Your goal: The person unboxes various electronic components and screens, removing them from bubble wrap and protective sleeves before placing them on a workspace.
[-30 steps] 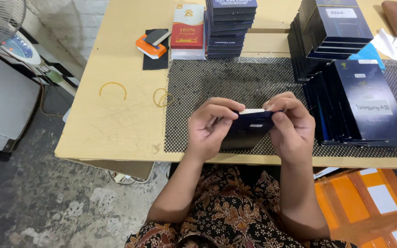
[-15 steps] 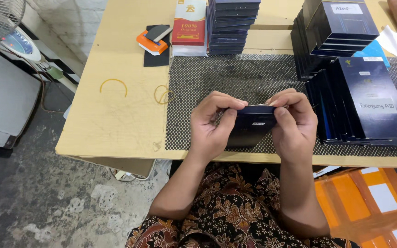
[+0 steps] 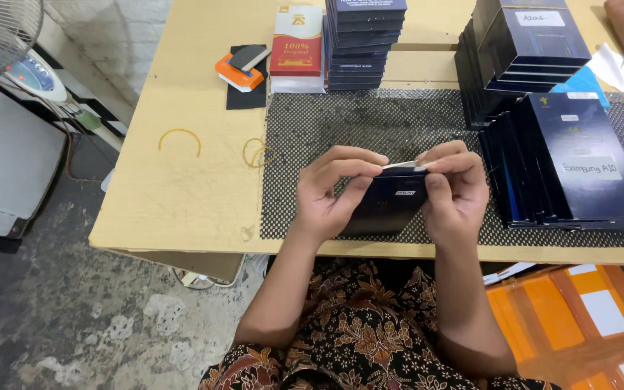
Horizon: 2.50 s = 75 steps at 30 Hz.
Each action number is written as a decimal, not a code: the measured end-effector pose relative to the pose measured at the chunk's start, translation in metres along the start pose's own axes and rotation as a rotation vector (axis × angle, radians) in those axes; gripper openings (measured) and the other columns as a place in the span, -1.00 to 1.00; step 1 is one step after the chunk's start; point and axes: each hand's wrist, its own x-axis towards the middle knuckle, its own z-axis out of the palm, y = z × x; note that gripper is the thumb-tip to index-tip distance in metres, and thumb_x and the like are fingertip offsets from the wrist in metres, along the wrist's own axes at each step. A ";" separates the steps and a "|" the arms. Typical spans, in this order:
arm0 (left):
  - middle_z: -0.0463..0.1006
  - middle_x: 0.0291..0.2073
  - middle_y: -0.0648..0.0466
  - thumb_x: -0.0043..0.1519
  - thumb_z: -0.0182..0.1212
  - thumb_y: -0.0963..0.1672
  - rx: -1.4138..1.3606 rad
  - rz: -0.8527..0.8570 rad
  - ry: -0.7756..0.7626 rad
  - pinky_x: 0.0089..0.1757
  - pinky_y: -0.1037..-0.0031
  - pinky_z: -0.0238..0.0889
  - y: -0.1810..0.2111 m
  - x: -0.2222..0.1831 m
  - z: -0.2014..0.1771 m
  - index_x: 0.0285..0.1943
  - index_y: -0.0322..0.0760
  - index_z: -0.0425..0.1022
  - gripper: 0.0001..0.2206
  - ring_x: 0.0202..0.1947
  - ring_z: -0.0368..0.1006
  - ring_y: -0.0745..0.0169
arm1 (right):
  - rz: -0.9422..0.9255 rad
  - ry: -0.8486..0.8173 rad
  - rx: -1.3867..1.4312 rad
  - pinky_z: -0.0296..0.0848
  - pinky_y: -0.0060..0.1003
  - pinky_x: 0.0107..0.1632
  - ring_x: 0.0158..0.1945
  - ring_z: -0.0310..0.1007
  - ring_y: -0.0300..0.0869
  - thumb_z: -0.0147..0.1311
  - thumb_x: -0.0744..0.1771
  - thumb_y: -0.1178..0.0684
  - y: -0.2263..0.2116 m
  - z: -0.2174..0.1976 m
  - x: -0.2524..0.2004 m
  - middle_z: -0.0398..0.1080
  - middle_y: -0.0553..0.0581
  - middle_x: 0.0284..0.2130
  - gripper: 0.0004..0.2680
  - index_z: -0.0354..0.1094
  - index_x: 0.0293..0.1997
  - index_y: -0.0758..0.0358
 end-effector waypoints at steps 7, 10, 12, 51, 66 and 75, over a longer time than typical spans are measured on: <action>0.65 -0.15 -0.05 0.17 0.43 -0.12 0.053 0.072 -0.027 -0.13 0.29 0.52 -0.009 -0.007 -0.004 -0.11 -0.27 0.61 -0.80 -0.15 0.61 0.01 | -0.122 -0.135 -0.121 0.36 -0.24 -0.08 -0.15 0.38 -0.01 0.26 0.31 0.20 0.022 -0.019 -0.004 0.25 0.34 -0.20 -0.77 0.18 -0.10 0.36; 0.65 -0.17 -0.07 0.19 0.34 -0.25 0.111 0.098 -0.007 -0.15 0.28 0.53 -0.011 -0.008 -0.001 -0.11 -0.31 0.60 -0.87 -0.17 0.62 -0.03 | -0.112 -0.160 -0.167 0.31 -0.28 -0.11 -0.19 0.33 -0.08 0.24 0.33 0.20 0.016 -0.015 -0.002 0.26 0.33 -0.21 -0.78 0.18 -0.09 0.35; 0.66 -0.10 -0.11 0.18 0.36 -0.28 0.078 0.099 0.017 -0.11 0.25 0.52 -0.014 -0.012 0.003 -0.07 -0.35 0.58 -0.83 -0.08 0.62 -0.07 | -0.066 -0.138 -0.128 0.30 -0.31 -0.10 -0.17 0.32 -0.07 0.23 0.33 0.20 0.012 -0.010 -0.004 0.25 0.32 -0.21 -0.73 0.12 -0.01 0.33; 0.49 -0.34 0.12 0.30 0.16 -0.05 0.511 -0.755 -0.470 -0.32 0.47 0.26 0.006 -0.080 -0.023 -0.10 -0.24 0.49 -0.81 -0.35 0.42 0.27 | 0.452 -0.374 -0.447 0.72 -0.28 0.01 -0.04 0.60 -0.08 0.05 0.36 0.20 -0.031 -0.026 -0.058 0.48 0.26 0.00 -0.55 0.00 0.43 0.32; 0.68 -0.14 -0.15 0.11 0.39 -0.17 -0.378 -0.875 -0.206 -0.10 0.33 0.57 0.001 -0.065 0.085 0.44 -0.57 0.15 -0.28 -0.14 0.64 0.11 | -0.109 0.230 -0.496 0.43 -0.13 0.26 0.26 0.27 -0.01 0.19 0.36 -0.03 -0.067 -0.096 -0.099 0.24 0.26 0.17 -0.67 0.27 0.24 0.18; 0.63 -0.21 -0.19 0.16 0.29 -0.20 -0.547 -1.001 -0.204 -0.01 0.22 0.48 -0.012 -0.017 0.166 0.59 -0.19 -0.25 -0.14 -0.14 0.58 0.11 | -0.209 0.371 -0.758 0.49 -0.13 0.29 0.19 0.41 0.01 0.14 0.37 0.15 -0.087 -0.155 -0.072 0.40 0.27 0.08 -0.77 0.35 0.15 0.27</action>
